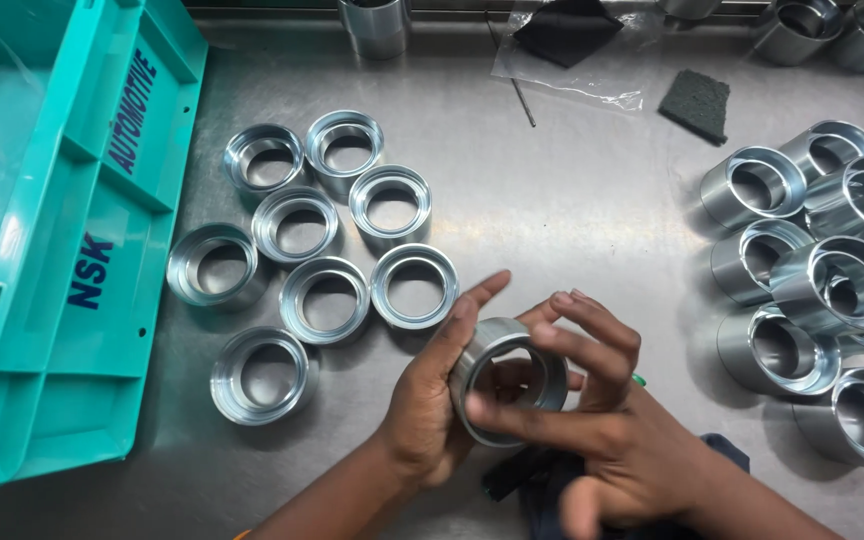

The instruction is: Inspecting and sorting metal rings at a fabrication workbench.

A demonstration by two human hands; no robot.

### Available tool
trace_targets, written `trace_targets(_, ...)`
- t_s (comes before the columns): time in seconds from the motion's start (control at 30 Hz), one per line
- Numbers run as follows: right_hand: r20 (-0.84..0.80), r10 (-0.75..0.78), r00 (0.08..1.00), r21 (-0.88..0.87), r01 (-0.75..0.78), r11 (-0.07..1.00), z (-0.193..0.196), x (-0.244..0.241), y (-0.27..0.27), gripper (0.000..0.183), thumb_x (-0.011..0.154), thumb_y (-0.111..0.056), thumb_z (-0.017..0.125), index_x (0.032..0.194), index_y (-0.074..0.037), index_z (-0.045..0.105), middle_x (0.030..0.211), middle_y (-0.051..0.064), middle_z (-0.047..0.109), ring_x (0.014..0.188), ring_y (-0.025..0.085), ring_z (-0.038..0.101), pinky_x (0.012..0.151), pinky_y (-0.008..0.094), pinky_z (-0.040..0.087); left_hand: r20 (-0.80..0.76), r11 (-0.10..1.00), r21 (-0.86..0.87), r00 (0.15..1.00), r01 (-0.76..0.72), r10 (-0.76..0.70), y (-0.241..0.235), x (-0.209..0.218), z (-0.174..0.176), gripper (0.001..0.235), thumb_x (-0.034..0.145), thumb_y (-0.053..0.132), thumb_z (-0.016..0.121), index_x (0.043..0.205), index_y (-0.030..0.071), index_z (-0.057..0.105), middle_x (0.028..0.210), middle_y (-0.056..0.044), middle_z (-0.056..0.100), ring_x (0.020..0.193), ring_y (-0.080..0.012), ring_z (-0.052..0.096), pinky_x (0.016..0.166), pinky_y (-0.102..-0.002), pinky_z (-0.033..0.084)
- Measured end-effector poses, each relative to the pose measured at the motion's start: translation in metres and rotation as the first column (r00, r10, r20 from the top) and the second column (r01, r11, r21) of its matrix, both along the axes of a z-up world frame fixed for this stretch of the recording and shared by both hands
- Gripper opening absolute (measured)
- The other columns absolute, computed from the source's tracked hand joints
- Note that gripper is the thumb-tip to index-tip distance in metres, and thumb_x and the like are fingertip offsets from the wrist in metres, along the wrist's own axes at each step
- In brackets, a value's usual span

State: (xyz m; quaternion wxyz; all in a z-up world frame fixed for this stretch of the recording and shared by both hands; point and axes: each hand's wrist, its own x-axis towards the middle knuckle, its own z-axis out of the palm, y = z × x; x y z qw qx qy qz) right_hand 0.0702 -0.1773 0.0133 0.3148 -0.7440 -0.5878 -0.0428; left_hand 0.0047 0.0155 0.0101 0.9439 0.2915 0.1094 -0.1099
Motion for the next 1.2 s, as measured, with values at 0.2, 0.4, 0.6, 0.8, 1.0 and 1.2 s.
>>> trace_targets(0.2,-0.213,-0.19,0.958,-0.091,0.174,0.981,0.007,0.061,-0.038,0.055,0.1,-0.06,0.039,0.078,-0.026,0.076,0.155,0.006,0.052,0.157,0.034,0.019,0.13,0.055,0.007,0.193,0.912,0.397,0.981,-0.1,0.024,0.002,0.001,0.011,0.096,0.083,0.034,0.072,0.155,0.013,0.011,0.137,-0.023,0.052,0.111,-0.0317,0.07,0.095,-0.041,0.062)
trace_targets(0.4,0.069,-0.903,0.424,-0.05,0.906,0.421,0.04,0.109,-0.077,0.047,0.087,-0.05,0.069,0.119,-0.015,0.069,0.139,0.024,0.044,0.136,0.042,0.031,0.102,0.065,0.029,0.272,0.041,0.962,0.942,-0.269,-0.197,-0.008,-0.008,0.012,0.058,0.083,0.032,0.077,0.133,0.01,0.06,0.116,-0.006,0.069,0.103,-0.0217,0.066,0.096,-0.043,0.046)
trace_targets(0.6,0.318,-0.911,0.263,-0.3,0.939,0.166,0.018,0.119,-0.085,0.053,0.092,-0.055,0.078,0.13,-0.019,0.074,0.119,0.018,0.067,0.113,0.039,0.064,0.1,0.081,0.017,0.183,-0.436,0.852,0.946,-0.289,-0.268,-0.012,-0.01,0.009,0.024,0.081,0.017,0.071,0.103,0.009,0.071,0.107,-0.005,0.067,0.103,-0.0267,0.055,0.087,-0.05,0.034)
trace_targets(0.8,0.326,-0.92,0.219,-0.565,0.825,-0.004,0.03,0.094,-0.062,0.065,0.089,-0.047,0.075,0.151,-0.035,0.058,0.121,0.011,0.074,0.11,0.035,0.07,0.111,0.07,0.03,0.06,-0.689,0.696,0.973,-0.201,-0.223,-0.005,-0.005,-0.011,0.019,0.079,0.002,0.067,0.096,0.011,0.069,0.1,-0.004,0.063,0.105,-0.0206,0.056,0.097,-0.054,0.028)
trace_targets(1.0,0.09,-0.804,0.588,-0.354,0.773,0.526,0.037,0.074,-0.041,0.043,0.097,-0.022,0.068,0.139,-0.018,0.064,0.124,0.011,0.07,0.103,0.027,0.069,0.092,0.041,0.052,0.421,-0.468,0.723,0.861,-0.509,-0.286,-0.001,-0.003,0.0,0.025,0.081,0.003,0.068,0.105,0.009,0.069,0.103,-0.003,0.066,0.1,-0.021,0.056,0.092,-0.04,0.035)
trace_targets(1.2,-0.732,-0.032,0.68,0.086,0.138,0.987,0.009,0.051,-0.027,0.045,0.08,0.01,0.057,0.119,-0.01,0.067,0.112,0.008,0.063,0.105,0.018,0.072,0.085,0.032,0.063,0.612,0.256,0.766,0.791,-0.59,-0.009,-0.012,0.001,0.022,0.039,0.106,0.027,0.054,0.13,-0.003,0.056,0.127,-0.016,0.056,0.12,-0.0244,0.05,0.098,-0.039,0.039)
